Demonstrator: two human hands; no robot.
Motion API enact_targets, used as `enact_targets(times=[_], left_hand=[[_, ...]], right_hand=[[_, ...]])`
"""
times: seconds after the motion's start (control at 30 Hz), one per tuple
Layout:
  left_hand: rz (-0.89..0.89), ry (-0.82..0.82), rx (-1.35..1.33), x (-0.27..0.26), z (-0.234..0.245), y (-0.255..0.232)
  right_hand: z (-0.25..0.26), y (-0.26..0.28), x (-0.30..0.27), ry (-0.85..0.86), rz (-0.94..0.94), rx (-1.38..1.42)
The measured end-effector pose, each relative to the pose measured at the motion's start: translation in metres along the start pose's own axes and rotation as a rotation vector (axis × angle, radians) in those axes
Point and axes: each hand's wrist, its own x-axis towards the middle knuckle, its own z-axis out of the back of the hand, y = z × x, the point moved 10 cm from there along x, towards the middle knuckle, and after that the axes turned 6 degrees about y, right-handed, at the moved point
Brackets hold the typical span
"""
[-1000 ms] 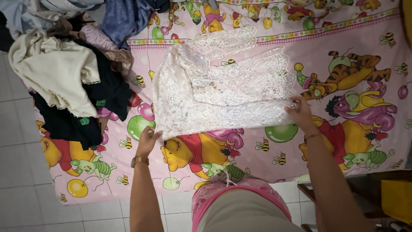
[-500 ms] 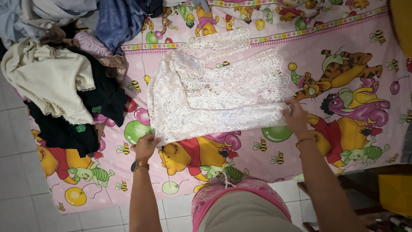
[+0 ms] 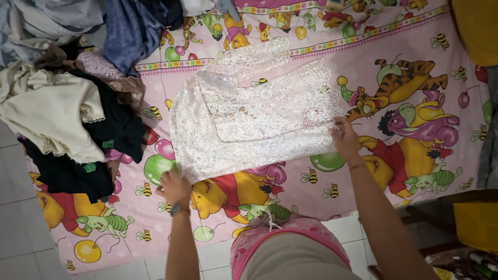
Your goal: A person spreads out and folds a white lace garment into a neat square on a bed.
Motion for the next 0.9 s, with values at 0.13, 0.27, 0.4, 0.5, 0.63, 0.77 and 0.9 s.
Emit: enact_targets(times=[0.13,0.27,0.4,0.5,0.63,0.77,0.9], left_hand=[[-0.225,-0.396,-0.086,-0.054,0.063,-0.085],[-0.529,-0.411,-0.203,-0.103,0.059,-0.173],[-0.611,-0.331,-0.250,-0.123,0.064,-0.208],[-0.759,-0.229,-0.224,-0.141,0.063,-0.233],[-0.767,-0.123,-0.071,-0.150,0.018,-0.239],[-0.741,-0.214,-0.007,-0.153,0.017,-0.234],[-0.731,-0.038,-0.099,-0.157,0.019,-0.234]], right_hand=[[-0.005,0.002,0.008,0.012,0.081,-0.067],[-0.006,0.005,0.006,-0.024,0.210,-0.137],[-0.008,0.009,-0.012,-0.254,0.303,-0.449],[-0.041,0.051,-0.046,-0.391,0.595,-0.619],[-0.095,0.027,-0.052,-0.071,0.562,-0.761],[-0.051,0.064,-0.056,-0.232,0.527,-0.793],[-0.056,0.059,-0.049,-0.388,0.417,-1.092]])
